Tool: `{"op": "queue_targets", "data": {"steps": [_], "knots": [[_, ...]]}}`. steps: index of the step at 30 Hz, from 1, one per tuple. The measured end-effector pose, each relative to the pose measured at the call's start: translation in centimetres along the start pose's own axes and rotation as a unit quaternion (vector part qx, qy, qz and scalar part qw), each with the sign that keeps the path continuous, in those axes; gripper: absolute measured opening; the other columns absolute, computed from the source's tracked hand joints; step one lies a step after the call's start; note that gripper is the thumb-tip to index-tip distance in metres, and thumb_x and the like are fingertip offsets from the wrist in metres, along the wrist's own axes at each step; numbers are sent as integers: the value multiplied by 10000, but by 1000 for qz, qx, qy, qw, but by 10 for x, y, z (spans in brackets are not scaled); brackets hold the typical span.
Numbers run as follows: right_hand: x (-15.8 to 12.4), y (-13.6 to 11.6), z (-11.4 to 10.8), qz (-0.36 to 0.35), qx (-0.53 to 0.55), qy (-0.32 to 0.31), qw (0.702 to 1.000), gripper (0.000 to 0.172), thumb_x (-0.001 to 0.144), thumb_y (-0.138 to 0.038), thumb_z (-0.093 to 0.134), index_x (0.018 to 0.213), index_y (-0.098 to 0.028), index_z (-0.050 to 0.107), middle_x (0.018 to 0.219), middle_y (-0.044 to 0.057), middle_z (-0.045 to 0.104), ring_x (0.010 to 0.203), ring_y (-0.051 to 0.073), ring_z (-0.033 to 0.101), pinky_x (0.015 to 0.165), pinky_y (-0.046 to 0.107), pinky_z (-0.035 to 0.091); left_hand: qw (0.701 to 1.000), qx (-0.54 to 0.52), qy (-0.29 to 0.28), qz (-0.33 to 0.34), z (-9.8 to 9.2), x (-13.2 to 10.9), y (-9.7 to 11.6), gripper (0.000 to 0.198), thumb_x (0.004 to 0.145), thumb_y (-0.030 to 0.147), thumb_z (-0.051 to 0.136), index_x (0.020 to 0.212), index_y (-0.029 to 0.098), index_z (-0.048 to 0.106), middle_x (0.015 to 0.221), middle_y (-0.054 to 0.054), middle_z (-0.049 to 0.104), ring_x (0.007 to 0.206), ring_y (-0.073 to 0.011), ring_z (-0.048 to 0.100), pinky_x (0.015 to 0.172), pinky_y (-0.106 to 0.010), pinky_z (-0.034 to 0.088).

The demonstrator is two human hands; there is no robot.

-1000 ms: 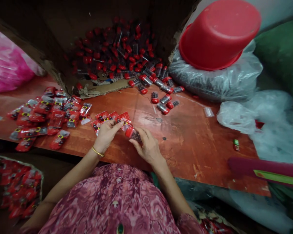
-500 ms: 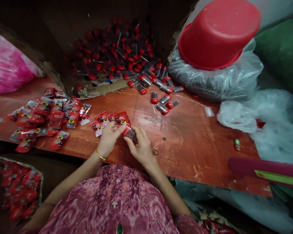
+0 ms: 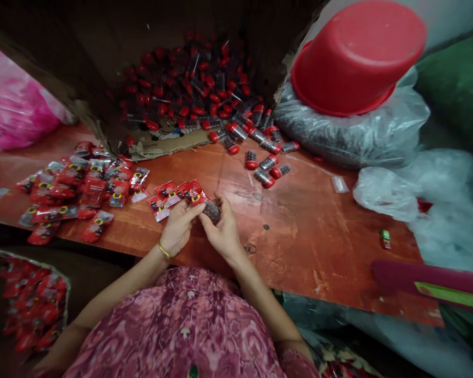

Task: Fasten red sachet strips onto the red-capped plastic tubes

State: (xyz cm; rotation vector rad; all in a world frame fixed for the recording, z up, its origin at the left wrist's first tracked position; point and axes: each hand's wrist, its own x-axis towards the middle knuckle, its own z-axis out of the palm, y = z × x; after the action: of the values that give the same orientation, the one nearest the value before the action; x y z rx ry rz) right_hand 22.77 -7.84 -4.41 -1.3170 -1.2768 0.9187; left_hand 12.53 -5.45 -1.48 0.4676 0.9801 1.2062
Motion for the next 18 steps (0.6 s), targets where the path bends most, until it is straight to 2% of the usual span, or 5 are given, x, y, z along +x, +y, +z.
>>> {"op": "queue_targets", "data": {"steps": [4,7,10,14,18], "knots": [[-1,-3,-1,66,79,-48,993,254,816,-392,556,971,-194,525,772,2,608,524,92,555,516,240,512,1000,-2,6,0,-2,1,4,353,500,272,800,755,154,588,699,22,654,624,-93,581,654,-227,457],[0,-5,1,83,107,-15,991,253,778,-409,604,888,-194,529,684,-26,585,475,81,531,470,223,490,1000,-17,-20,-15,-2,-1,-1,349,524,316,799,754,150,595,678,14,647,598,-94,570,604,-221,447],[8,-4,3,86,110,-10,990,292,724,-416,661,866,-199,527,664,-30,597,474,91,539,452,224,480,999,-37,-15,-10,-3,-1,-1,338,538,326,797,761,152,613,693,7,653,625,-104,587,633,-230,455],[27,4,7,11,46,-22,999,308,633,-390,747,770,-197,550,567,-52,550,465,95,502,431,209,424,997,-53,-17,-63,-14,0,9,313,521,287,815,747,153,644,719,1,674,656,-102,613,680,-227,470],[40,3,21,-132,-65,-48,988,243,721,-417,682,706,-197,581,533,-46,510,463,101,452,433,222,376,984,-61,-20,-166,-31,-2,21,239,574,294,784,740,165,671,721,-25,702,661,-129,647,697,-261,509]]}}
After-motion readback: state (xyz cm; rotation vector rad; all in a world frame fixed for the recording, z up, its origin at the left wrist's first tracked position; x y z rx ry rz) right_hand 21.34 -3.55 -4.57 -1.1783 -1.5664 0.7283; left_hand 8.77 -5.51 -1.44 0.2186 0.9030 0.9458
